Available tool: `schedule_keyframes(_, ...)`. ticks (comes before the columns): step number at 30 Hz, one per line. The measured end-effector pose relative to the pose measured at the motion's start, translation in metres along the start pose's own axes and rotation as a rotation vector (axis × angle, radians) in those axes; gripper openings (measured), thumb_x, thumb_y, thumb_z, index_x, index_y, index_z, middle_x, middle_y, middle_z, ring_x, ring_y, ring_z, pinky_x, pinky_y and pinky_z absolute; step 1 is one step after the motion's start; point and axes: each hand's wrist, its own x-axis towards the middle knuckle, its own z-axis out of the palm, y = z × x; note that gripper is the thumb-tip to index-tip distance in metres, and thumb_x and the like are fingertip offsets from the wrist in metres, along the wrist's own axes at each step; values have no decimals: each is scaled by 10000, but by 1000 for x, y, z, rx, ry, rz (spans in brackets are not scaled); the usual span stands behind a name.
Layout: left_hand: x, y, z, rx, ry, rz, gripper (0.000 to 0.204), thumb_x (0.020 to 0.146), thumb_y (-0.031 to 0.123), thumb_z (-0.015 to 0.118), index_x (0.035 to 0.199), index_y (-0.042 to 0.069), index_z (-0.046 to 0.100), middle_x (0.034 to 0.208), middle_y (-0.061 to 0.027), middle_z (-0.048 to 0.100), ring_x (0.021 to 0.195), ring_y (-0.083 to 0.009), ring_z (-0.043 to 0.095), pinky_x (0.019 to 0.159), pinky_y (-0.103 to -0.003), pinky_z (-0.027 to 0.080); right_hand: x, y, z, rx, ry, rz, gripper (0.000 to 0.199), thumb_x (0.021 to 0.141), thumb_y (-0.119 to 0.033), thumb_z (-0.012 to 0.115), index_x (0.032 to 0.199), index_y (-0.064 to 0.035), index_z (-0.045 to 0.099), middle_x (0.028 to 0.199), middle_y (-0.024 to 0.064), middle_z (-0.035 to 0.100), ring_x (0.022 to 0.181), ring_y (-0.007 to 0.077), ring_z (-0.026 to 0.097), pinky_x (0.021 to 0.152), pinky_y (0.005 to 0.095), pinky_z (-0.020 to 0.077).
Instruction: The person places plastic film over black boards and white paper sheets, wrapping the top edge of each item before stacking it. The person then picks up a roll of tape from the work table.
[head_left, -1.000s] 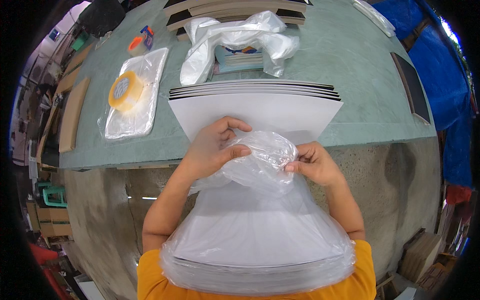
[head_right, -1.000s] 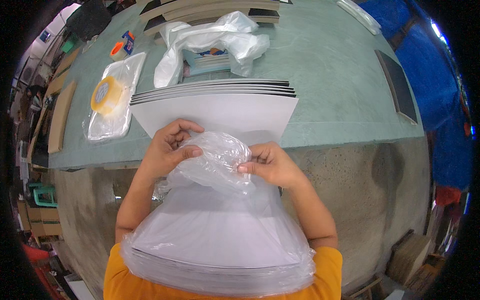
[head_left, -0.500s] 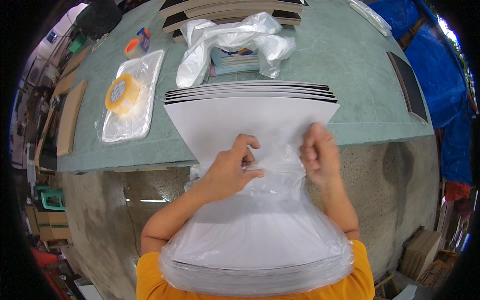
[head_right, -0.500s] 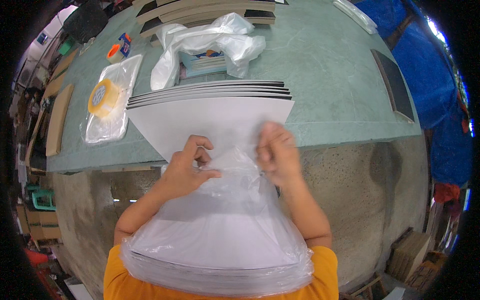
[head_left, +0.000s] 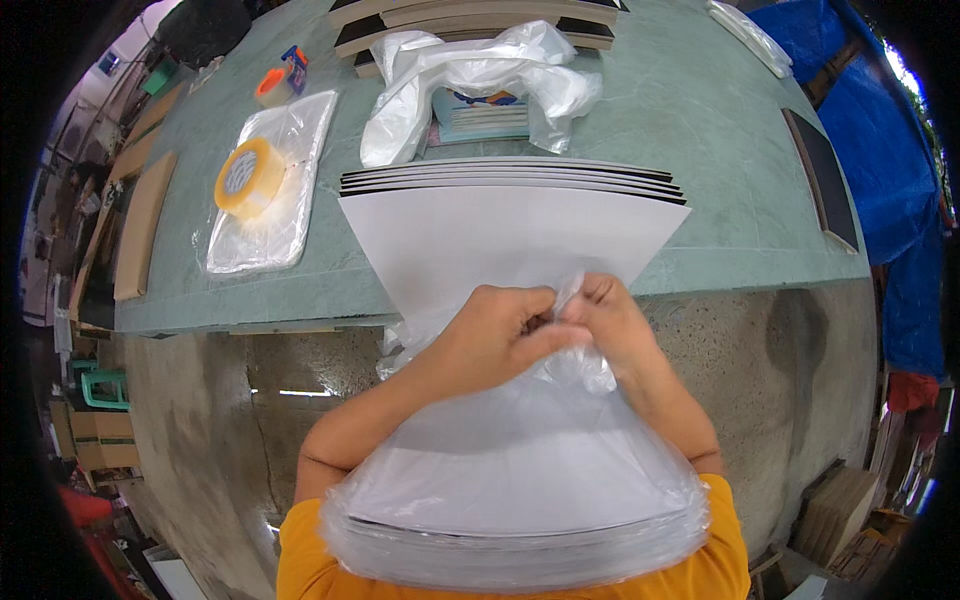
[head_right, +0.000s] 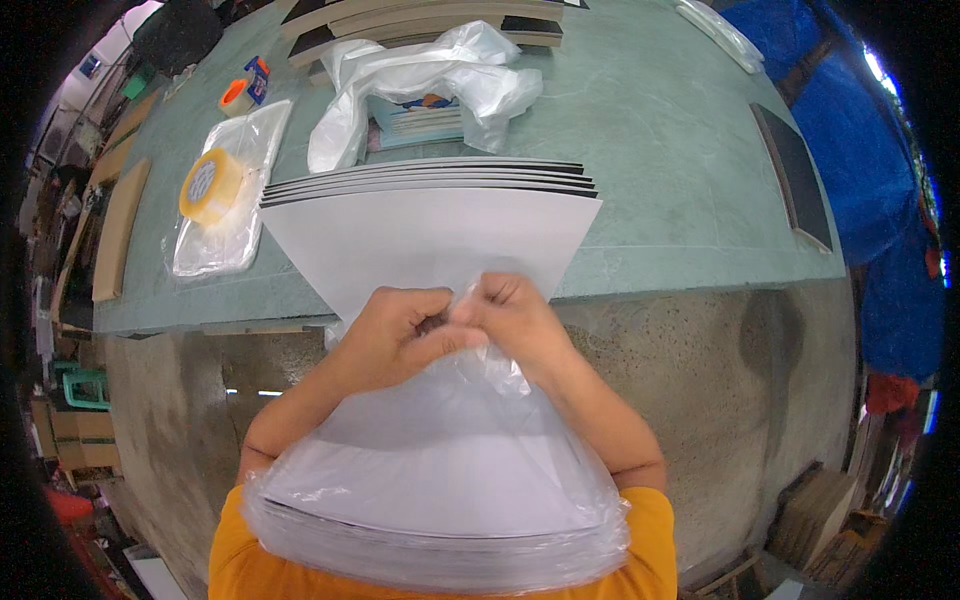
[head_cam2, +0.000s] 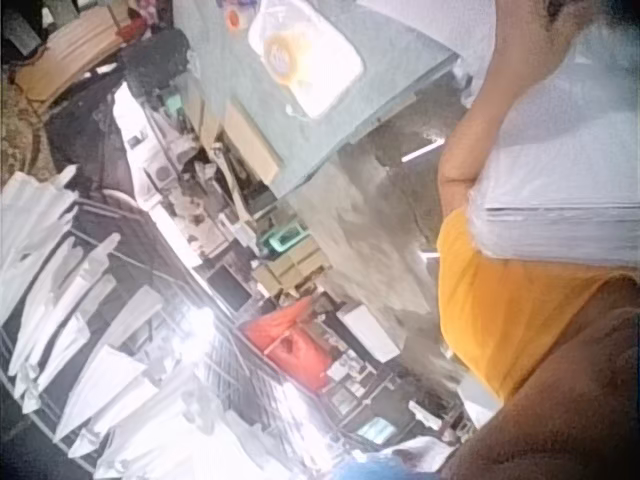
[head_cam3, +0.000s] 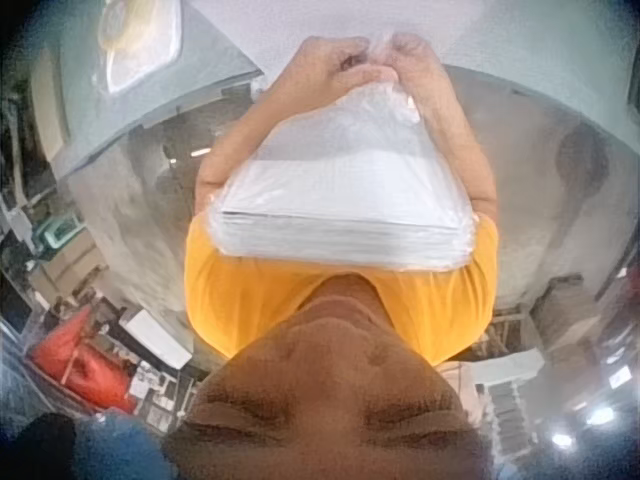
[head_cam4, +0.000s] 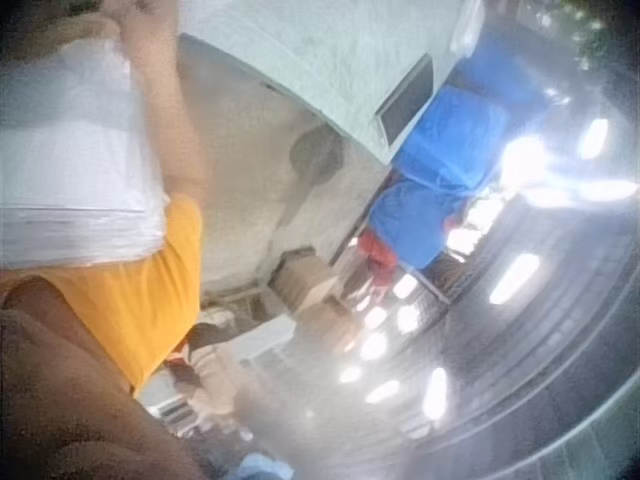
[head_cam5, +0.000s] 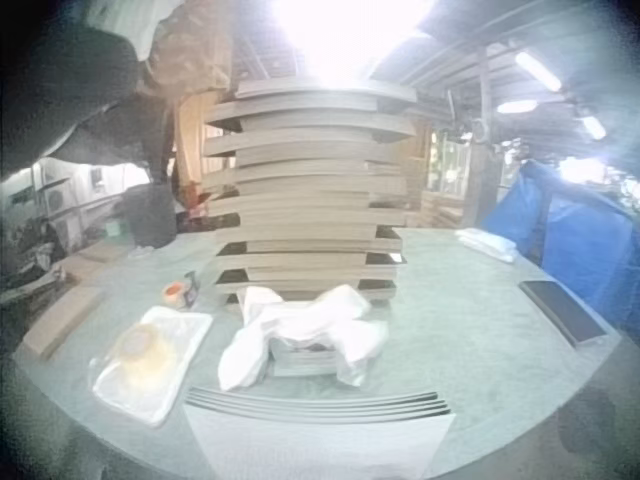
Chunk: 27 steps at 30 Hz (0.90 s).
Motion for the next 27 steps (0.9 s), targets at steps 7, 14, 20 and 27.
schedule_keyframes(7, -118, -174, -65, -150, 218, -664, 204, 772, 171, 529, 873, 31, 638, 587, -6, 519, 543, -87, 512, 455, -224, 406, -37, -3, -84, 693, 45, -231, 169, 812, -215, 570, 806, -46, 567, 777, 67, 593, 701, 137, 579, 566, 262, 482)
schedule_keyframes(14, -151, -170, -137, 199, 1544, -117, 66, 731, 21, 483, 742, 0, 545, 662, -62, 535, 541, -131, 475, 480, -257, 383, -53, 21, -85, 212, 182, 58, 113, 773, -122, 599, 827, -25, 576, 702, 48, 590, 621, 126, 577, 580, 260, 479)
schedule_keyframes(20, -46, -30, -38, -234, 22, 56, 168, 791, 175, 573, 769, 15, 526, 703, -43, 544, 573, -115, 501, 507, -250, 403, -20, 7, -5, 47, -230, 116, 153, 758, -150, 641, 776, -15, 573, 662, 36, 571, 615, 104, 541, 552, 226, 427)
schedule_keyframes(27, -14, -5, -6, -179, -102, 21, 163, 750, 138, 635, 703, 5, 553, 621, 7, 523, 585, -58, 443, 527, -212, 366, -12, 8, 2, 130, -121, 124, 228, 809, -227, 595, 736, -16, 547, 658, 19, 552, 601, 83, 502, 551, 223, 414)
